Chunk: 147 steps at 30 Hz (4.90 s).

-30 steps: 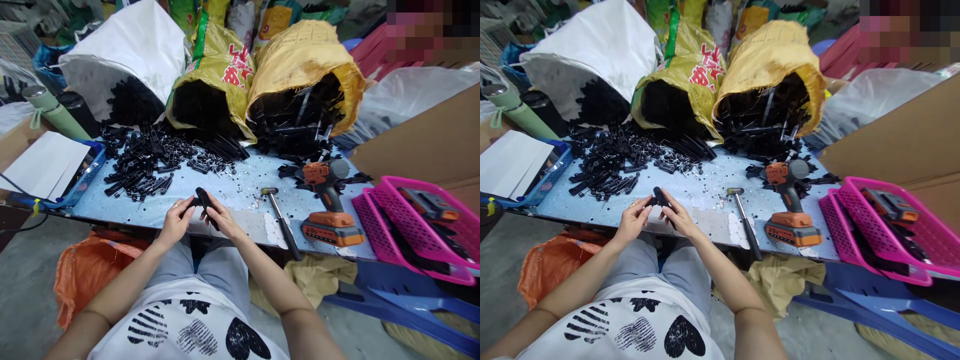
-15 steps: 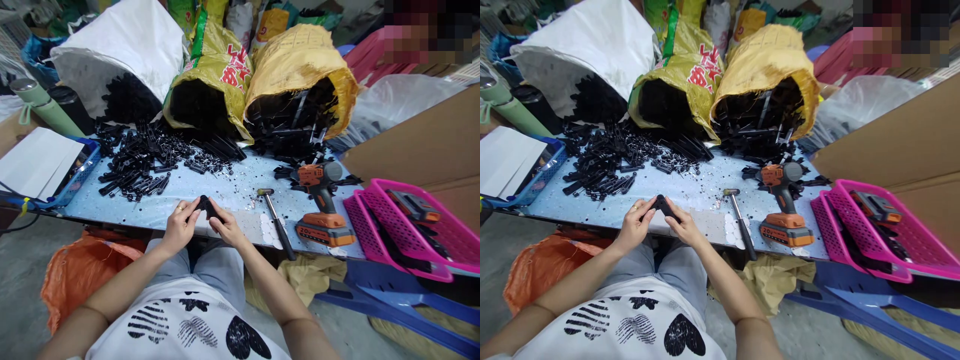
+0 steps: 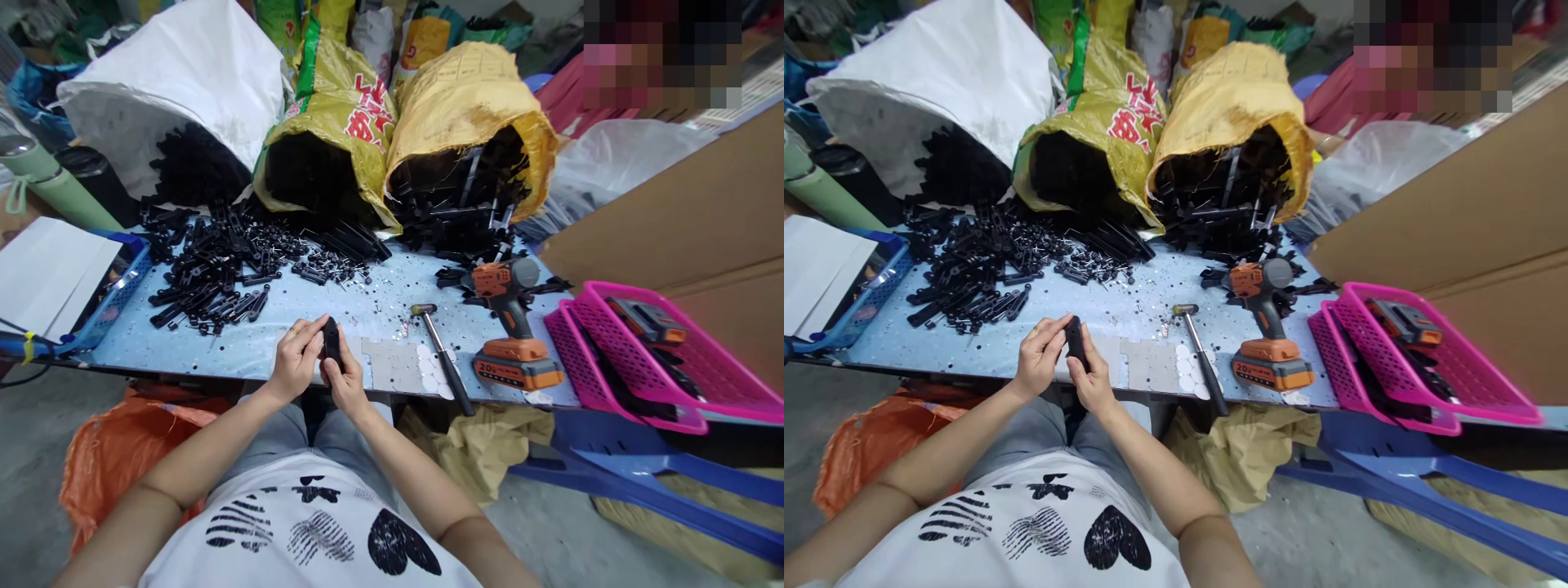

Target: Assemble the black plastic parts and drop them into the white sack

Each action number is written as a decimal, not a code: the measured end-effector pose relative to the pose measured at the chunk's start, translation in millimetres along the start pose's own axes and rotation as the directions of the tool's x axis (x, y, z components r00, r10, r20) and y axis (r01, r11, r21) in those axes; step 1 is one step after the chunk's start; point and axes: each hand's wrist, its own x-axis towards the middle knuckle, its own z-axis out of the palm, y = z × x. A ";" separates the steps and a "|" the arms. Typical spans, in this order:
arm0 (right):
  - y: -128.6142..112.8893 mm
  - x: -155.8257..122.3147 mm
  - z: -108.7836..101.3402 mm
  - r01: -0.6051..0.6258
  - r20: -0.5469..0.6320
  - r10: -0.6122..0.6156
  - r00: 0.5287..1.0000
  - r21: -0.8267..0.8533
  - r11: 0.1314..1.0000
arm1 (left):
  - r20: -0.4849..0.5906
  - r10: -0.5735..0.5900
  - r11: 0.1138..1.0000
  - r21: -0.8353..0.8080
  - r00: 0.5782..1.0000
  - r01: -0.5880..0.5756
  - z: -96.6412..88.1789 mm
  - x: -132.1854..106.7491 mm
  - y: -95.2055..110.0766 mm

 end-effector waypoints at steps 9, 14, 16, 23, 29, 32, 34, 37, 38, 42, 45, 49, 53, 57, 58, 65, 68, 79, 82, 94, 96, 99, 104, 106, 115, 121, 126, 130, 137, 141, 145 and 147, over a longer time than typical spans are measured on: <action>22.6 53.2 -110.3 -0.166 -0.114 0.121 0.986 -0.628 0.760 | -0.008 -0.438 0.895 0.095 0.899 0.437 15.8 -45.5 -54.4; 51.1 99.3 -233.0 -0.689 -0.667 0.171 0.725 -0.705 0.170 | 0.346 -0.094 0.848 0.519 0.934 -0.108 -3.3 -33.8 -48.1; 55.0 111.5 -260.5 -0.749 -0.722 0.215 0.658 -0.658 0.082 | 0.572 -0.023 0.799 0.503 0.820 -0.329 -2.6 -22.5 -42.3; 44.9 98.3 -250.4 -0.660 -0.631 0.222 0.743 -0.747 0.087 | 0.711 -0.079 0.705 0.536 0.699 -0.466 0.1 -7.2 -38.6; 29.7 64.0 -223.3 -0.358 -0.326 0.185 0.927 -0.918 0.172 | 0.671 -0.165 0.687 0.604 0.723 -0.404 -0.5 -7.1 -41.1; 19.9 63.6 -228.0 -0.314 -0.276 0.258 0.926 -0.942 0.119 | 0.695 -0.135 0.734 0.549 0.706 -0.400 2.9 -8.4 -45.8; 13.1 63.1 -226.9 -0.247 -0.209 0.279 0.937 -0.963 0.109 | 0.683 -0.126 0.748 0.541 0.719 -0.384 3.5 -9.5 -48.8; 3.7 52.7 -206.5 0.084 0.106 0.103 0.989 -0.977 0.195 | 0.636 -0.133 0.766 0.553 0.760 -0.328 0.8 -9.5 -52.4; 1.3 46.9 -195.3 0.243 0.260 0.049 0.964 -0.944 0.225 | 0.632 -0.133 0.774 0.547 0.764 -0.318 -0.5 -9.1 -53.7; -2.9 26.0 -146.7 0.591 0.636 0.064 0.769 -0.746 0.308 | 0.667 -0.126 0.787 0.518 0.735 -0.335 -2.4 -7.2 -57.3; -2.1 23.2 -120.1 0.268 0.316 0.145 0.938 -0.922 0.279 | 0.676 -0.138 0.773 0.530 0.724 -0.348 1.8 -6.7 -55.7; -6.0 27.4 -109.7 -0.043 0.024 0.298 0.954 -0.975 0.216 | 0.668 -0.145 0.784 0.528 0.730 -0.327 8.6 -5.4 -51.5; -14.9 19.9 -126.4 0.226 0.340 0.267 0.902 -0.897 0.379 | 0.709 -0.141 0.822 0.473 0.691 -0.317 9.5 -1.1 -51.0; -14.4 7.8 -127.1 0.420 0.544 0.272 0.794 -0.814 0.402 | 0.738 -0.153 0.848 0.439 0.657 -0.296 12.1 5.0 -44.3; -13.2 6.3 -123.2 0.411 0.528 0.281 0.801 -0.828 0.382 | 0.742 -0.161 0.848 0.441 0.651 -0.294 13.4 6.2 -41.3; -18.5 2.6 -105.3 0.368 0.483 0.296 0.824 -0.854 0.369 | 0.745 -0.161 0.831 0.456 0.647 -0.319 16.8 6.7 -31.7; -24.2 -0.6 -106.0 0.358 0.472 0.307 0.826 -0.861 0.361 | 0.747 -0.118 0.842 0.425 0.654 -0.332 15.3 5.2 -33.7; -54.5 8.0 -102.4 0.418 0.475 0.255 0.842 -0.874 0.249 | 0.704 0.027 0.851 0.356 0.709 -0.386 10.6 -3.6 -44.6; -40.3 14.6 -109.9 0.438 0.493 0.197 0.848 -0.860 0.263 | 0.683 -0.018 0.838 0.408 0.730 -0.362 12.4 -6.9 -42.8; 21.5 14.6 -154.7 0.384 0.456 0.010 0.890 -0.760 0.524 | 0.568 -0.187 0.653 0.682 0.802 -0.330 95.1 140.8 -91.6; 20.9 40.3 -158.0 0.286 0.330 -0.012 0.944 -0.800 0.528 | 0.599 -0.147 0.668 0.647 0.787 -0.367 94.3 144.4 -96.9; 26.9 103.4 -154.2 0.097 0.098 -0.023 0.995 -0.875 0.475 | 0.587 -0.114 0.678 0.636 0.801 -0.370 77.6 127.0 -93.6; 40.9 185.6 -134.3 -0.113 -0.076 0.102 0.992 -0.890 0.442 | 0.417 -0.116 0.857 0.501 0.901 -0.121 16.7 82.1 -75.9; 42.1 187.4 -132.4 -0.101 -0.064 0.093 0.994 -0.865 0.492 | 0.372 -0.105 0.892 0.446 0.922 -0.078 -12.4 63.5 -69.5; -14.2 78.0 -138.3 0.097 0.117 -0.038 0.992 -0.559 0.823 | 0.472 -0.073 0.847 0.494 0.879 -0.195 -57.8 6.5 -58.1; -32.5 44.4 -123.5 0.099 0.250 0.055 0.967 -0.563 0.820 | 0.602 -0.066 0.783 0.526 0.796 -0.333 -46.9 7.1 -45.2; -30.1 36.5 -115.6 0.216 0.308 -0.019 0.951 -0.620 0.755 | 0.614 -0.053 0.754 0.542 0.787 -0.372 -41.6 -3.6 -61.0; -29.2 31.8 -110.2 0.287 0.347 -0.051 0.936 -0.676 0.679 | 0.593 -0.008 0.729 0.554 0.805 -0.401 -41.3 -13.3 -68.1; -11.5 25.3 -108.2 0.406 0.432 -0.119 0.894 -0.669 0.623 | 0.568 0.122 0.724 0.510 0.814 -0.465 -18.0 -21.1 -49.6; 9.6 18.0 -106.5 0.446 0.413 -0.215 0.885 -0.621 0.644 | 0.650 0.134 0.740 0.437 0.748 -0.511 8.0 -17.2 -41.2; 23.8 4.7 -110.3 0.450 0.405 -0.231 0.885 -0.614 0.649 | 0.714 0.047 0.772 0.418 0.699 -0.479 27.4 -14.2 -37.2; 26.4 -1.2 -121.1 0.445 0.427 -0.186 0.885 -0.656 0.609 | 0.711 -0.007 0.779 0.444 0.703 -0.443 34.1 -15.0 -36.9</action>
